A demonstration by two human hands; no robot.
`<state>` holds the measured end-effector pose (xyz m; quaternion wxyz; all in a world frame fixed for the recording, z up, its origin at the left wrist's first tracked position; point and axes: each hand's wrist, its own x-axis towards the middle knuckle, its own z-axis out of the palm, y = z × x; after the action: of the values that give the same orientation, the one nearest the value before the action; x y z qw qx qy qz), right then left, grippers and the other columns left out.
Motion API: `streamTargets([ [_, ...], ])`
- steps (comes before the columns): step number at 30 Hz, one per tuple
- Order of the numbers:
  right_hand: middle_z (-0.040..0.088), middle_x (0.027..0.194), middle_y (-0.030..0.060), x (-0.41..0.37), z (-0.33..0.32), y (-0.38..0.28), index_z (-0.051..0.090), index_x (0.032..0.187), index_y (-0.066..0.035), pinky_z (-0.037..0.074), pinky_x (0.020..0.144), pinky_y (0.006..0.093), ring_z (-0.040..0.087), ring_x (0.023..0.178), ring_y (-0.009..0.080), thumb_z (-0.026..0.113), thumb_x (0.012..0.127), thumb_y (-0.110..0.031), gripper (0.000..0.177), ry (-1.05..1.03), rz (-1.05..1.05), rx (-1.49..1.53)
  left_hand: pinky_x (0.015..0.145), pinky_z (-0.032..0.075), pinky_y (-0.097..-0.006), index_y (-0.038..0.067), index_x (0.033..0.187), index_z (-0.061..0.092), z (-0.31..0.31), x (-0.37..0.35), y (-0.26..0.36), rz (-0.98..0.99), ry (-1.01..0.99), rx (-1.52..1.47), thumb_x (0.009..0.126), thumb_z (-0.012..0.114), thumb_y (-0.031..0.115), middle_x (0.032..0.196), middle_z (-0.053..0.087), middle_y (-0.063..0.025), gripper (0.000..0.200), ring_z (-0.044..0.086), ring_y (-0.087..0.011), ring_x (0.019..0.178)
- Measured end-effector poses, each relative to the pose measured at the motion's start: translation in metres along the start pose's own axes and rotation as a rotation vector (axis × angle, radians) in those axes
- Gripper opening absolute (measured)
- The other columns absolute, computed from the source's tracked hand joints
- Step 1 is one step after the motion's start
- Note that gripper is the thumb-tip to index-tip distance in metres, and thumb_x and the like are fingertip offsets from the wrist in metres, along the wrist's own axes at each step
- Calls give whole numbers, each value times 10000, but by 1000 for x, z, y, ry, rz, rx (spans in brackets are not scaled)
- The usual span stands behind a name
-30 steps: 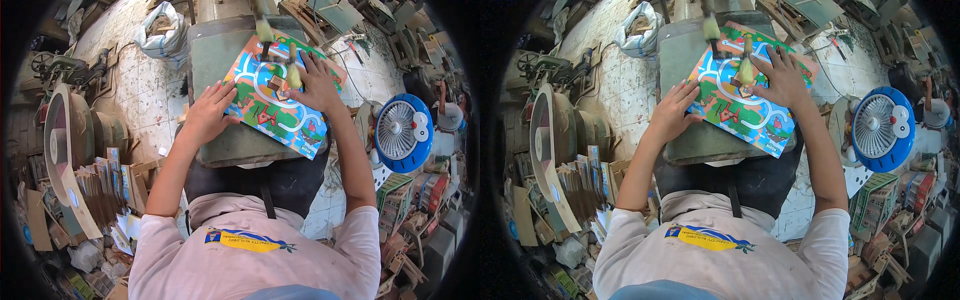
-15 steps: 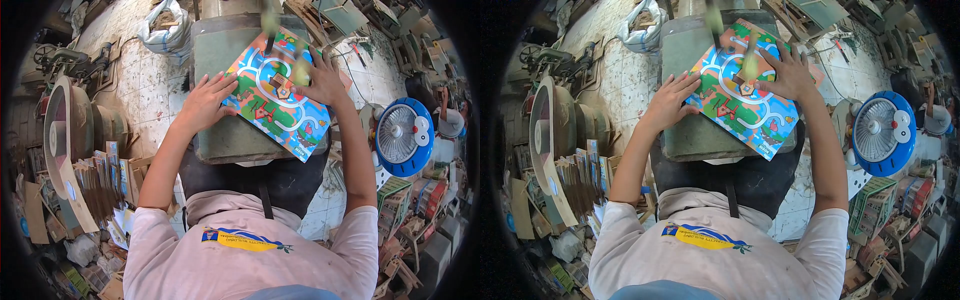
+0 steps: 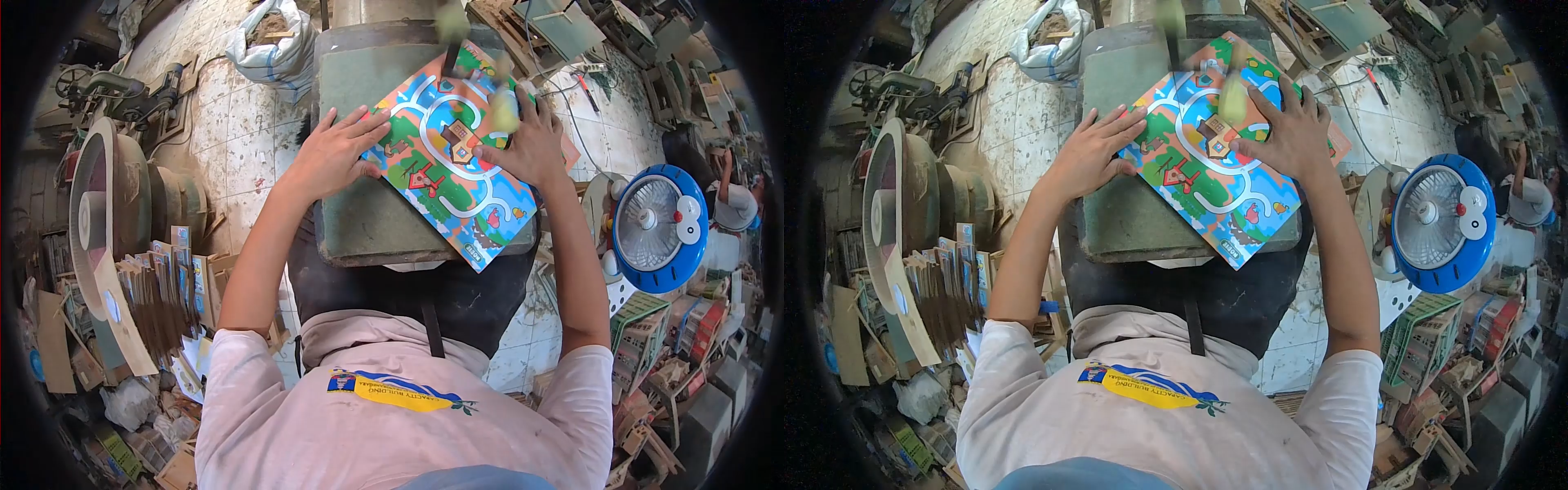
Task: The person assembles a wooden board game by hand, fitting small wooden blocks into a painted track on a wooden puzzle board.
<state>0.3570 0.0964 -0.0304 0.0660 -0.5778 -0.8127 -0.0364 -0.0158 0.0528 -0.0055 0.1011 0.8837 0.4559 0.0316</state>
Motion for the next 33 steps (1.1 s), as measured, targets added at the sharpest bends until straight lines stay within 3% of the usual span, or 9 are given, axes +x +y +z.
streamTargets([
  [3, 352, 1737, 235, -1, -10, -5, 621, 1566, -222, 249, 1217, 738, 308, 1559, 582, 664, 724, -950, 1115, -89, 47, 45, 1316, 253, -651, 113, 1596, 537, -5, 1, 6, -39, -32, 10, 878, 829, 393, 1760, 386, -15, 825, 316, -335, 1635],
  [6, 425, 1689, 223, -2, 2, -1, 565, 1602, -381, 328, 1150, 725, 407, 1489, 585, 682, 696, -952, 1077, 16, 0, -26, 1318, 229, -656, 99, 1595, 540, -21, -3, 47, -92, -98, 17, 873, 846, 430, 1762, 372, -85, 851, 298, -367, 1641],
  [10, 427, 1687, 218, -2, -2, -5, 568, 1599, -380, 330, 1152, 721, 407, 1489, 585, 683, 695, -952, 1077, 37, 4, -14, 1231, 218, -794, 10, 1607, 473, 3, -9, 128, -57, -52, -108, 750, 873, 645, 1746, 343, -198, 1140, 260, -450, 1632],
  [11, 396, 1710, 223, -1, -10, -8, 608, 1569, -303, 294, 1181, 729, 362, 1524, 578, 681, 707, -946, 1078, -21, 26, 17, 1231, 218, -794, 10, 1607, 473, 11, -7, 149, -54, -53, -107, 750, 873, 645, 1746, 343, -198, 1140, 260, -450, 1632],
  [14, 368, 1732, 227, -1, -9, -8, 656, 1531, -233, 260, 1210, 732, 325, 1557, 567, 680, 725, -934, 1069, -55, 43, 53, 1117, 217, -904, -26, 1614, 433, 32, 0, 188, -261, 50, -194, 694, 893, 687, 1772, 232, -235, 1252, 162, -539, 1629],
  [19, 382, 1723, 225, -2, -8, -6, 663, 1524, -250, 269, 1206, 720, 347, 1541, 563, 675, 749, -920, 1024, -79, 26, 19, 1025, 224, -960, -84, 1602, 402, 43, 3, 203, -284, 114, -234, 681, 897, 701, 1758, 99, -345, 1308, 63, -617, 1606],
  [21, 438, 1686, 236, -2, -1, -4, 574, 1599, -364, 360, 1128, 697, 427, 1476, 561, 655, 731, -947, 1049, 44, -13, -53, 1021, 227, -962, -84, 1601, 400, 41, 7, 203, -292, 97, -229, 673, 904, 686, 1751, 109, -351, 1308, 61, -621, 1603],
  [28, 432, 1682, 257, -7, -6, -9, 575, 1602, -355, 378, 1104, 684, 446, 1446, 557, 638, 737, -959, 1057, 47, 12, -19, 999, 262, -965, -72, 1594, 388, 31, 6, 194, -272, 41, -229, 659, 920, 619, 1724, 168, -342, 1279, 92, -615, 1598],
  [33, 394, 1715, 232, -13, -12, -19, 723, 1452, -234, 295, 1180, 717, 336, 1542, 583, 639, 778, -936, 977, 18, 100, 70, 1009, 269, -955, -60, 1588, 392, 30, 4, 186, -246, 28, -214, 652, 926, 613, 1721, 186, -333, 1271, 114, -608, 1598],
])
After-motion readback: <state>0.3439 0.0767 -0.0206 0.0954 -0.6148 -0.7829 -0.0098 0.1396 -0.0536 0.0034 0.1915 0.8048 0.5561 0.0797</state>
